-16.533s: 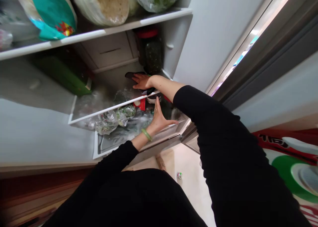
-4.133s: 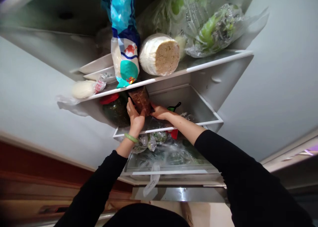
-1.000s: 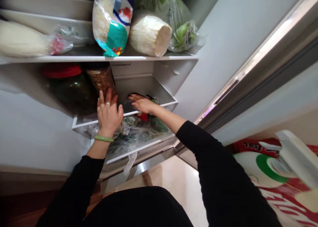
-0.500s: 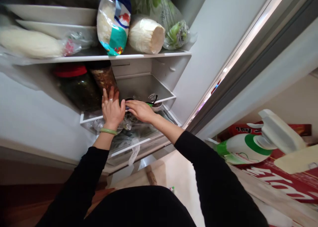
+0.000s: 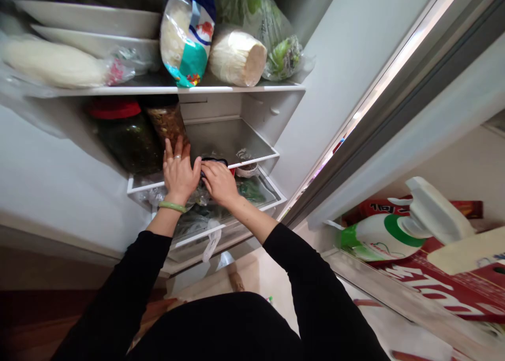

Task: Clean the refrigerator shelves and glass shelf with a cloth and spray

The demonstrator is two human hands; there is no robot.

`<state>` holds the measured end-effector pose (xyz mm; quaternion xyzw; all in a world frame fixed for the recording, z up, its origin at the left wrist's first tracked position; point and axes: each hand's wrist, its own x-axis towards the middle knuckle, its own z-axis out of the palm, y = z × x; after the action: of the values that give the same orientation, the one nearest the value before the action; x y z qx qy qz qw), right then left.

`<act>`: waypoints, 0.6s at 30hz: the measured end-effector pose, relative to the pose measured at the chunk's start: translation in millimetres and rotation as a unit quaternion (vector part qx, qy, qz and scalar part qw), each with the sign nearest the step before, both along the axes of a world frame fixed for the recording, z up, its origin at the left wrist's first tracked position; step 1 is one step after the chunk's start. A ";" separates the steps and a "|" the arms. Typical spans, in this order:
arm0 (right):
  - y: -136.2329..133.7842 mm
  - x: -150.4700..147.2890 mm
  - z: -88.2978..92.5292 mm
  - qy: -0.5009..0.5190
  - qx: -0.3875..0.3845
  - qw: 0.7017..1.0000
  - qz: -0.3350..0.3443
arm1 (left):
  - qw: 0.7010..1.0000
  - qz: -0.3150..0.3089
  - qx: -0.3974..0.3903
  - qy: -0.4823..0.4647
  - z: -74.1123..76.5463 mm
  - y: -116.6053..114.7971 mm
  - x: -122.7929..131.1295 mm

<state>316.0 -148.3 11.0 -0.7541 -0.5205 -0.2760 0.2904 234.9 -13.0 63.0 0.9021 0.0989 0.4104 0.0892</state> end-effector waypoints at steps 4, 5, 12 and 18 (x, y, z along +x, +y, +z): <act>-56.4 42.7 -7.6 0.012 0.004 0.999 -0.039 | 1.000 -0.002 -0.004 -0.003 -0.1 0.8 -0.2; -77.9 59.2 -9.3 0.024 0.020 0.995 -0.090 | 1.000 -0.003 -0.008 -0.003 0.0 0.9 -0.4; -139.5 93.1 -18.2 0.056 0.080 0.952 -0.289 | 1.000 -0.016 -0.021 -0.005 -0.1 1.4 -0.4; -131.4 83.5 17.9 0.098 0.173 0.915 -0.351 | 0.999 -0.022 -0.024 -0.018 -2.7 1.8 1.3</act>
<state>399.5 -279.6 28.9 -0.8496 -0.1354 -0.3706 0.3501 236.1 -11.1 60.3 0.8939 0.0875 0.4223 0.1219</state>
